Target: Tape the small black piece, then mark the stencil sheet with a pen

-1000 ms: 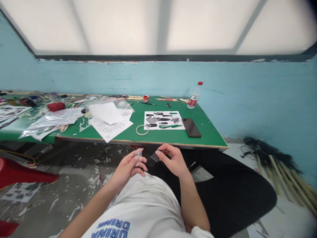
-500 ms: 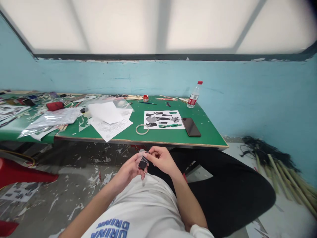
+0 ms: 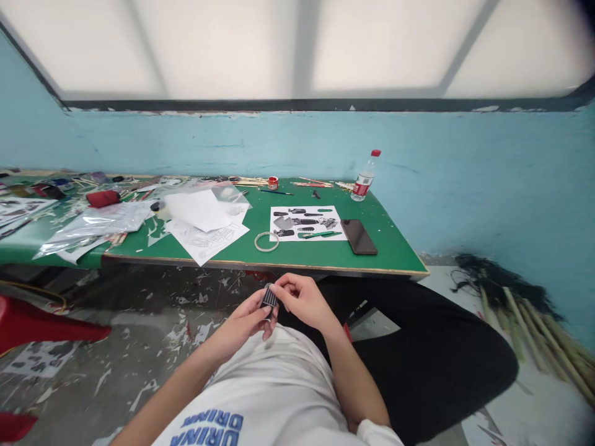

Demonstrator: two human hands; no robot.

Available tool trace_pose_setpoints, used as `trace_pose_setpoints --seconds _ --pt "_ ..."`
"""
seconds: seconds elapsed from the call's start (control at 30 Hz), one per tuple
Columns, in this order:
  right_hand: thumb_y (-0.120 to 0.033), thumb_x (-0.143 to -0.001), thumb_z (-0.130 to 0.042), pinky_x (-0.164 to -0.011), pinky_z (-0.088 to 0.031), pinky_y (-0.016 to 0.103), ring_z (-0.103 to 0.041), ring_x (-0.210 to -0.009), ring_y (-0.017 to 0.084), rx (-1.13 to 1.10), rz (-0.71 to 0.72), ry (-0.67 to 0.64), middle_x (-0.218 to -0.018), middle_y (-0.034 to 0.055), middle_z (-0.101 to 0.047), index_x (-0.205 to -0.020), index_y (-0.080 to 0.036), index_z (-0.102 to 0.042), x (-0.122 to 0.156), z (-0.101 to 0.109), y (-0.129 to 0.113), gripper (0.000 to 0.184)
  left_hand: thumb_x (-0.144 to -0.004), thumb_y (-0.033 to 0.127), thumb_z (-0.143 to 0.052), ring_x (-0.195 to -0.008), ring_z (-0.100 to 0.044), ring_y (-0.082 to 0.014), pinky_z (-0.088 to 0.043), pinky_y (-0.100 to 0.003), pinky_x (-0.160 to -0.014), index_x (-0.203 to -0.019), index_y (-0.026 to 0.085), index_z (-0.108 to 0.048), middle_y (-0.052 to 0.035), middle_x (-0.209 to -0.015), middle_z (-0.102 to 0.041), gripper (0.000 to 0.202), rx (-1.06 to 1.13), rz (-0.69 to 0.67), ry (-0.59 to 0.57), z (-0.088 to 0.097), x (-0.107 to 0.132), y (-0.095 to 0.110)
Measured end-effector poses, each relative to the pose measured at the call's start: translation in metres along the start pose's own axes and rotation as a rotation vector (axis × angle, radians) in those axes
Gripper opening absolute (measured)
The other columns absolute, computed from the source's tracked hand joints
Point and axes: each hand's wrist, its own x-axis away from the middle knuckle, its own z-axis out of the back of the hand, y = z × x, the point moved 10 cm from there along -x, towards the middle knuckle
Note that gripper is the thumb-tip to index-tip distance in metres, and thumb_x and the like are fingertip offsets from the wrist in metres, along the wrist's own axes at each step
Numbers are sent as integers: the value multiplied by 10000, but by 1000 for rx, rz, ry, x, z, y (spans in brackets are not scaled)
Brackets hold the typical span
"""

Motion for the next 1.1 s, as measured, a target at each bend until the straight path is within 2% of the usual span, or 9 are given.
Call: trace_pose_setpoints --seconds 0.1,0.27,0.43,0.63,0.8,0.9,1.1 --pt "-586 -911 -715 -498 -347 235 -480 -511 113 0 8 17 -554 -39 -569 -853 -185 -695 0 4 0 406 -853 426 -861 -695 -559 -116 -436 -276 -639 -1191 184 -675 -13 -878 -631 455 6 -3 7 0 0 2" --pt "-578 -901 -719 -490 -316 239 -442 -518 112 1 18 46 -564 -33 -557 -821 -189 -701 -2 6 1 398 -834 400 -869 -692 -567 -118 -435 -285 -640 -1135 180 -681 -31 -908 -653 417 16 3 4 -3 1 2" --pt "-577 -889 -737 -498 -303 240 -427 -528 108 5 21 44 -566 -32 -554 -814 -182 -719 -3 4 3 402 -857 398 -846 -699 -565 -122 -425 -283 -635 -1173 183 -670 -25 -895 -641 421 13 5 4 -2 0 2" --pt "-599 -851 -768 -503 -293 241 -375 -509 96 3 10 49 -529 -63 -493 -781 -186 -684 -3 5 4 427 -852 417 -850 -696 -565 -126 -418 -278 -619 -1260 190 -636 -3 -863 -626 514 -2 24 7 -1 -1 -2" --pt "-593 -844 -768 -507 -289 236 -362 -514 90 3 -2 53 -530 -71 -482 -773 -180 -678 -4 5 4 430 -855 426 -852 -703 -561 -118 -420 -275 -633 -1187 182 -648 -2 -871 -624 460 -7 31 7 -2 1 -1" --pt "-587 -840 -770 -508 -279 233 -360 -517 87 4 -9 58 -534 -74 -479 -774 -177 -672 -4 6 5 427 -831 473 -871 -692 -564 -115 -416 -269 -618 -1103 174 -647 -5 -871 -626 463 1 32 8 -1 -1 -3" --pt "-585 -828 -777 -494 -247 226 -336 -511 78 -2 -27 39 -525 -85 -452 -768 -166 -673 -5 5 11 435 -821 645 -829 -666 -592 -135 -431 -269 -573 -1164 163 -619 -19 -860 -644 628 29 44 17 6 -7 -11"
